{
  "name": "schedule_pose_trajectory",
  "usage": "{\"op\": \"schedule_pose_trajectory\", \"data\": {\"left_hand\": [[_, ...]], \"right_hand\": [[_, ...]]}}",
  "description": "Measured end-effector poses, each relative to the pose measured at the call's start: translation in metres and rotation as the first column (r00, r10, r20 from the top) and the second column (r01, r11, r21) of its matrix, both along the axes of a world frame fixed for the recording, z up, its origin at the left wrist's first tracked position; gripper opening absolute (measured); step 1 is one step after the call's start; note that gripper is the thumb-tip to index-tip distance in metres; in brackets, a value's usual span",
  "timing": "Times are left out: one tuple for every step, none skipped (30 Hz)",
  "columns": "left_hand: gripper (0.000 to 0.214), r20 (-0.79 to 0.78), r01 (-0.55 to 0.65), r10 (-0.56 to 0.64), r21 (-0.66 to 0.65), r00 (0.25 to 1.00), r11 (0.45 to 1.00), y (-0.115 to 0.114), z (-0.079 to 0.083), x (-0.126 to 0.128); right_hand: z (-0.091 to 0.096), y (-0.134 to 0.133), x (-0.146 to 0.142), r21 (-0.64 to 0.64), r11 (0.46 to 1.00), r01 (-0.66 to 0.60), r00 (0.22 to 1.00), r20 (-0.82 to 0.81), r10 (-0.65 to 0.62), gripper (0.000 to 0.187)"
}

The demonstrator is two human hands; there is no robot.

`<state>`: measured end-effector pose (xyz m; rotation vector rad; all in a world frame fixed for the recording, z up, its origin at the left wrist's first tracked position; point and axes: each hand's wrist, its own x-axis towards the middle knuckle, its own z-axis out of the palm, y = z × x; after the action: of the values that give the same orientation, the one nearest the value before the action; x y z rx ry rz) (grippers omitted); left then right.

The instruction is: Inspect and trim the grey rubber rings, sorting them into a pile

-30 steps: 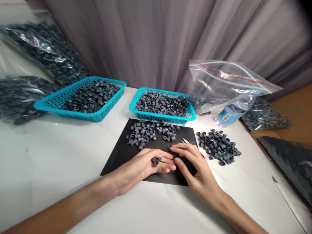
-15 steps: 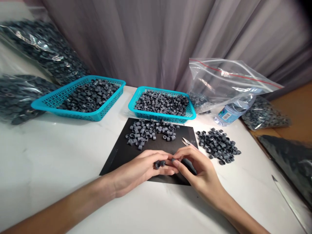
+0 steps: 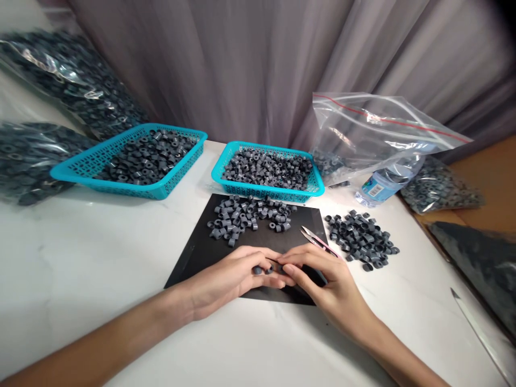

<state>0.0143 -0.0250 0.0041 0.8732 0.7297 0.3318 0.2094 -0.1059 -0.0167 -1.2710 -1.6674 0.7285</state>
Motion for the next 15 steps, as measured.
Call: {"op": "schedule_pose_trajectory", "data": {"left_hand": [[0.022,0.006,0.002,-0.002,0.003,1.000,1.000,0.000,0.000,0.000],[0.021,0.013,0.005,-0.005,0.005,1.000,1.000,0.001,0.001,0.001],[0.021,0.024,0.011,-0.011,0.012,1.000,1.000,0.002,0.002,0.002],[0.021,0.037,0.020,-0.021,0.021,0.999,1.000,0.002,0.003,0.002],[0.022,0.053,0.031,-0.032,0.032,0.998,0.999,0.003,0.003,0.003],[0.023,0.070,0.043,-0.046,0.046,0.996,0.998,0.004,0.004,0.004],[0.025,0.085,0.053,-0.058,0.058,0.995,0.997,0.005,0.004,0.004],[0.026,0.093,0.062,-0.068,0.066,0.993,0.996,0.005,0.004,0.004],[0.027,0.096,0.066,-0.072,0.069,0.993,0.995,0.006,0.004,0.005],[0.028,0.093,0.062,-0.068,0.064,0.993,0.996,0.006,0.004,0.005],[0.028,0.089,0.056,-0.061,0.053,0.994,0.997,0.006,0.004,0.005],[0.030,0.085,0.050,-0.053,0.038,0.995,0.998,0.005,0.005,0.005],[0.031,0.083,0.046,-0.047,0.024,0.995,0.999,0.005,0.006,0.006],[0.033,0.083,0.044,-0.045,0.011,0.996,0.999,0.005,0.006,0.006],[0.035,0.085,0.044,-0.044,0.001,0.995,0.999,0.004,0.007,0.006]], "right_hand": [[0.000,0.000,0.000,-0.007,1.000,0.002,1.000,0.012,-0.002,0.019],[0.000,0.000,0.000,-0.009,1.000,0.008,1.000,0.026,-0.008,0.021],[-0.001,0.000,0.000,-0.003,1.000,0.017,0.999,0.042,-0.017,0.023],[-0.001,0.001,0.001,0.013,0.999,0.032,0.998,0.058,-0.033,0.024],[-0.002,0.002,0.001,0.040,0.998,0.057,0.995,0.075,-0.060,0.026],[-0.003,0.003,0.002,0.076,0.993,0.087,0.991,0.098,-0.094,0.027],[-0.004,0.005,0.003,0.117,0.987,0.114,0.983,0.130,-0.129,0.029],[-0.006,0.007,0.004,0.155,0.979,0.132,0.972,0.173,-0.159,0.030],[-0.007,0.009,0.005,0.187,0.973,0.137,0.957,0.227,-0.179,0.032],[-0.009,0.011,0.007,0.207,0.970,0.126,0.938,0.293,-0.184,0.034],[-0.011,0.012,0.008,0.213,0.972,0.102,0.915,0.362,-0.176,0.036],[-0.013,0.013,0.009,0.210,0.975,0.073,0.890,0.427,-0.159,0.039],[-0.015,0.014,0.010,0.202,0.979,0.043,0.865,0.482,-0.137,0.042],[-0.016,0.015,0.011,0.191,0.982,0.016,0.843,0.525,-0.115,0.045],[-0.018,0.016,0.012,0.176,0.984,-0.009,0.825,0.558,-0.092,0.049]]}}
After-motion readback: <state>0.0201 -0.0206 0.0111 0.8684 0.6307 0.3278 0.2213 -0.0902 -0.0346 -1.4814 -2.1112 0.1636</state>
